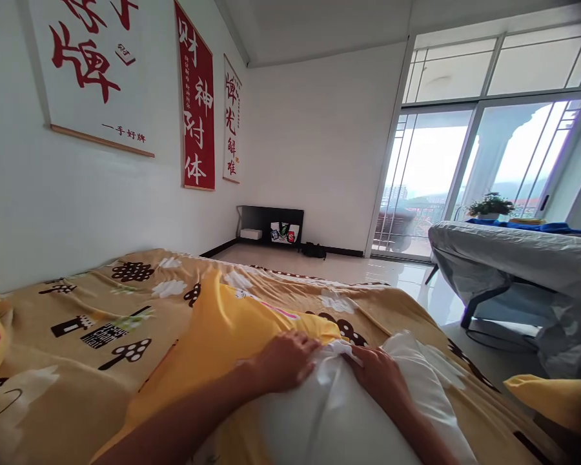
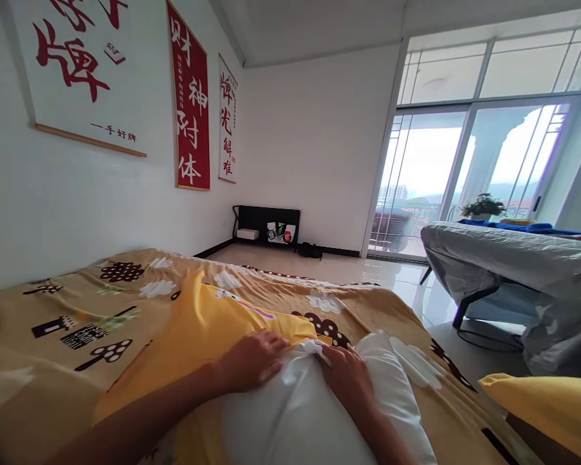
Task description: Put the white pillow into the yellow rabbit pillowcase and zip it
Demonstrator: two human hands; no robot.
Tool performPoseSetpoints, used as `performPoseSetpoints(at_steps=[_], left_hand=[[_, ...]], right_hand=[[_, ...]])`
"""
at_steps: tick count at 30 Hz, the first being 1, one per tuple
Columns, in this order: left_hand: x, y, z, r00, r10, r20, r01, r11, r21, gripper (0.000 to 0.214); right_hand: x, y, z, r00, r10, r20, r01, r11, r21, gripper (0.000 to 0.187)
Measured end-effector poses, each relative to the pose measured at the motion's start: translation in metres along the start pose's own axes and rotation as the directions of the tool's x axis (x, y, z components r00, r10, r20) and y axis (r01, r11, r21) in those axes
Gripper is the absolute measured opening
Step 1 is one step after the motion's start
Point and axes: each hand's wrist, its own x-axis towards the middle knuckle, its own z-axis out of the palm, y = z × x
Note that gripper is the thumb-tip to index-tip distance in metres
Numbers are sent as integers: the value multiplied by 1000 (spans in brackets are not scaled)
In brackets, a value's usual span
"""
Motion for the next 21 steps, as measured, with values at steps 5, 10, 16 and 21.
performPoseSetpoints(at_steps=[5,10,16,21], left_hand=[[-60,-118,-26,699,-648,-303,648,753,-116,39],[-121,-190,-12,516,-849,-115,824,529,-204,52],[-142,-189,9,551,-824,-133,804,567,-182,52],[-161,-207,12,493,-870,34,840,465,-280,41]], right_hand=[[5,6,11,1000,23,8,-23,1000,18,39],[11,5,15,1000,20,-10,-19,999,30,41],[13,10,18,998,57,-22,-57,998,35,40],[14,16,23,995,93,-31,-89,991,99,41]])
